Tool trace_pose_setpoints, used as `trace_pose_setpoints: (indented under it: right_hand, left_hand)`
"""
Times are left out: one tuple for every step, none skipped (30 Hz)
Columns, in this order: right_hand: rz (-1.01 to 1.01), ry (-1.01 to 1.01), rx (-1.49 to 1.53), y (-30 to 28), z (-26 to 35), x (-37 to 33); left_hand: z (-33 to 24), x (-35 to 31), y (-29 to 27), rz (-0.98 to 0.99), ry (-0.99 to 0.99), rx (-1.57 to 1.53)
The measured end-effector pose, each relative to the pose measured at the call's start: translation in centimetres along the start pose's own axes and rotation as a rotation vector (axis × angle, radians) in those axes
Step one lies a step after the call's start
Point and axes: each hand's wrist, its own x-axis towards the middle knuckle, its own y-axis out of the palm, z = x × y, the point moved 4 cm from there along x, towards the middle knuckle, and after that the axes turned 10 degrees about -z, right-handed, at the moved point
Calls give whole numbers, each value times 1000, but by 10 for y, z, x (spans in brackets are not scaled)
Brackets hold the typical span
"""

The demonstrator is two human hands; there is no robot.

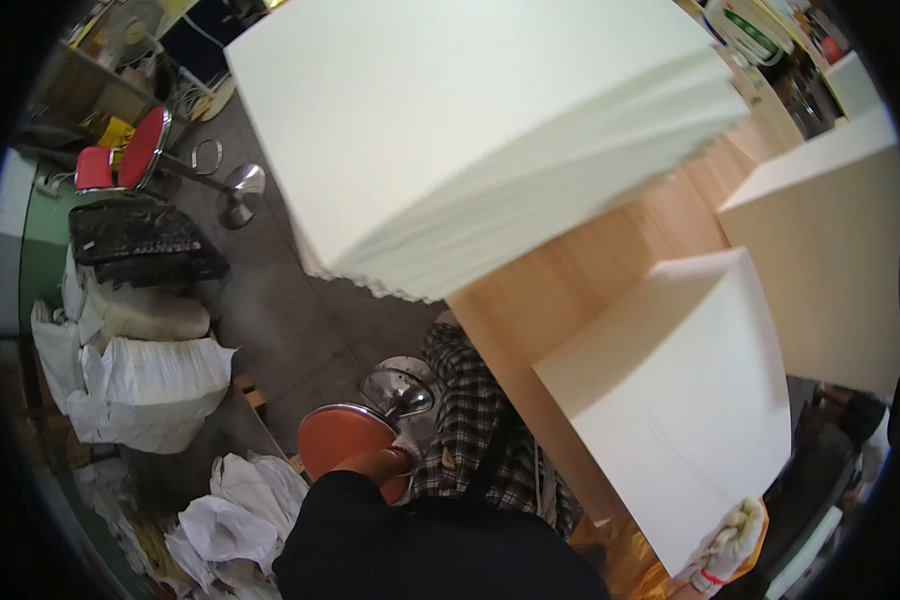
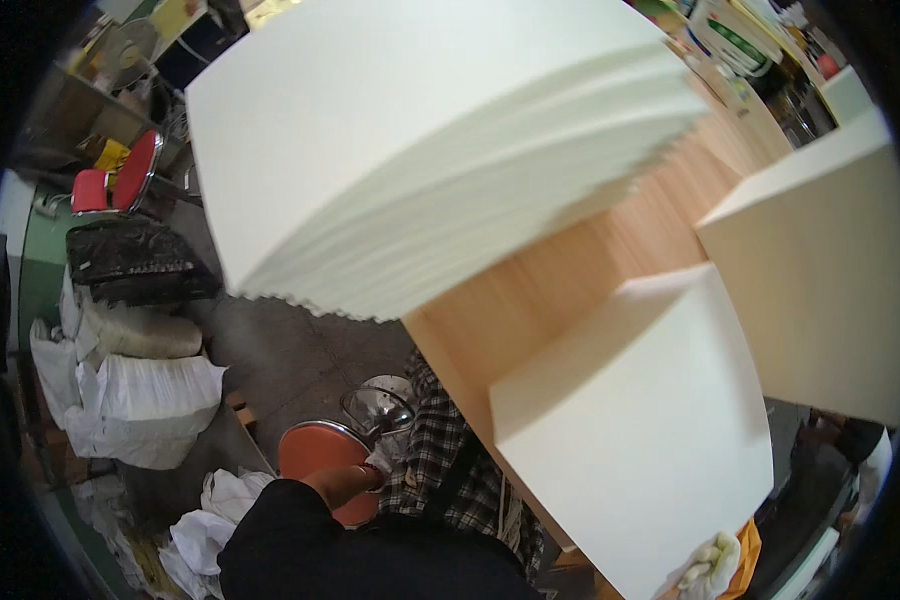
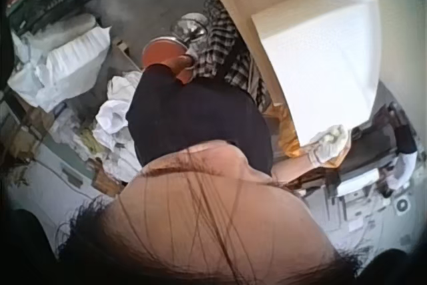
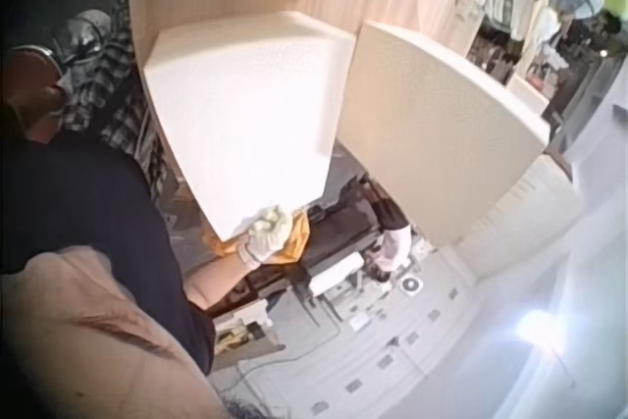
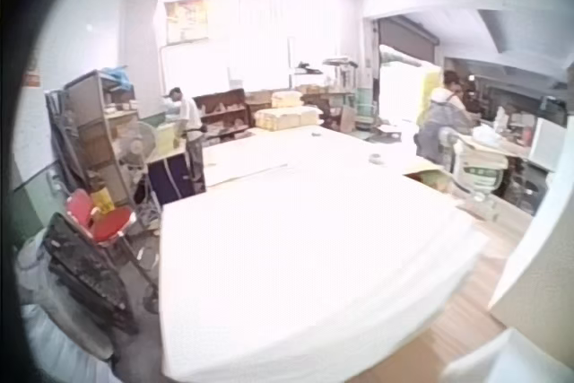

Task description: The person repeatedly picks up small stacks of white paper sheets from a table and places them onto a growing pile. The person wears white gloves and handles the sheets with both hands, maintaining a consistent stacking rhythm throughout the clip.

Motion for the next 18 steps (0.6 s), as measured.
trace_pose_setpoints:
  right_hand:
    - [-84, 95, 63, 1, -5, -4]
    - [-168, 177, 132, 3, -6, -8]
    - [-141, 164, 127, 1, -2, -11]
    - [-114, 148, 125, -1, 1, -13]
    - [-72, 168, 160, -3, 2, -12]
    - [-30, 187, 195, -5, 3, -9]
    - [10, 201, 232, -4, 7, -8]
    - [-40, 188, 228, -2, 9, -10]
    - [-89, 174, 223, 6, 10, -14]
    - [-107, 147, 219, 11, 9, -9]
    - [-90, 194, 264, 6, 2, -13]
    - [-119, 194, 263, 4, 1, -14]
    - [-143, 191, 266, 4, 1, -15]
    - [-154, 183, 274, 6, 5, -12]
    - [-123, 167, 304, 6, 10, -9]
    - [-169, 191, 322, 5, 4, -20]
    - [-181, 206, 341, 4, 4, -21]
    - [-197, 209, 361, 3, 2, -22]
  left_hand:
    - [-10, -4, -19, -27, 15, -29]
    - [-19, -10, -37, -68, 31, -72]
    - [-26, -12, -49, -98, 33, -105]
    - [-34, -16, -60, -128, 41, -152]
    - [-35, -16, -72, -151, 38, -174]
    - [-32, -17, -82, -174, 19, -185]
    - [-26, -20, -92, -196, -7, -190]
    - [-16, -22, -104, -215, -35, -177]
    - [-2, -27, -118, -234, -70, -153]
    - [11, -37, -130, -258, -119, -152]
    - [29, -44, -145, -251, -154, -115]
    - [45, -52, -149, -225, -200, -95]
    - [61, -58, -147, -189, -258, -93]
    - [89, -41, -107, -57, -306, -168]
    - [115, -27, -66, 74, -352, -244]
    - [116, -27, -85, 77, -345, -217]
    - [122, -17, -70, 12, -264, -209]
    - [108, -29, -93, -101, -187, -200]
